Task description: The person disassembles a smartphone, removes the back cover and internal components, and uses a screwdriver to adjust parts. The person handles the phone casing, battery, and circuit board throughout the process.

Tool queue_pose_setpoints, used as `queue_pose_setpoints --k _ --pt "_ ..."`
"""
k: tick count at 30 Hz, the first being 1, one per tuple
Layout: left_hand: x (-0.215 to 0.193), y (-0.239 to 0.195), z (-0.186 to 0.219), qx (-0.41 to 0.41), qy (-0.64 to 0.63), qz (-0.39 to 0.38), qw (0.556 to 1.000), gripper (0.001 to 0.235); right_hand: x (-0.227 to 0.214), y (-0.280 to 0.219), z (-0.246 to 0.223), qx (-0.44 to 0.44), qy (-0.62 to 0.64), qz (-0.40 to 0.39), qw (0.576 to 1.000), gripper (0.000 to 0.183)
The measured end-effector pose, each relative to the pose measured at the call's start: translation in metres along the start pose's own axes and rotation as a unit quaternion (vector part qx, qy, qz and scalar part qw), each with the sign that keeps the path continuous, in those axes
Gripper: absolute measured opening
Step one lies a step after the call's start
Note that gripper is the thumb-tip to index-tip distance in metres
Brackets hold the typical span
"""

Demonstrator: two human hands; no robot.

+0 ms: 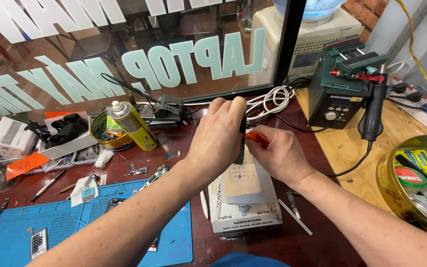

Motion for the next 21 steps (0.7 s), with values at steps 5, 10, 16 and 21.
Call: queue_pose_setpoints --k 5,10,16,21 --pt "-0.0009 -0.0018 -0.0002 -0.004 0.003 -0.002 1.0 0.038 0.0079 0.0001 0.0032 0.022 -0.006 -0.028 0.999 0.012" --pt "-0.0016 0.0003 0.0001 -0.011 -0.004 -0.001 1.0 0.04 0.0092 0.0007 0.0041 0.023 -0.02 -0.028 0.999 0.011" --pt "-0.0004 0.001 -0.0008 -0.016 0.002 -0.007 1.0 0.039 0.0118 -0.0014 0.0049 0.006 -0.038 -0.026 0.999 0.013" --pt "0.0 0.0013 -0.0005 -0.014 0.0 -0.005 1.0 0.039 0.0089 0.0002 0.0032 -0.014 -0.041 -0.011 0.999 0.013"
Point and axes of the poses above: each hand's wrist, its own y-axis towards the middle knuckle, its own x-axis out of the palm, z = x × y, the point moved 6 cm from there along y, towards the middle knuckle, and after that the axes turned 10 degrees about -y, right-handed, at the moved point
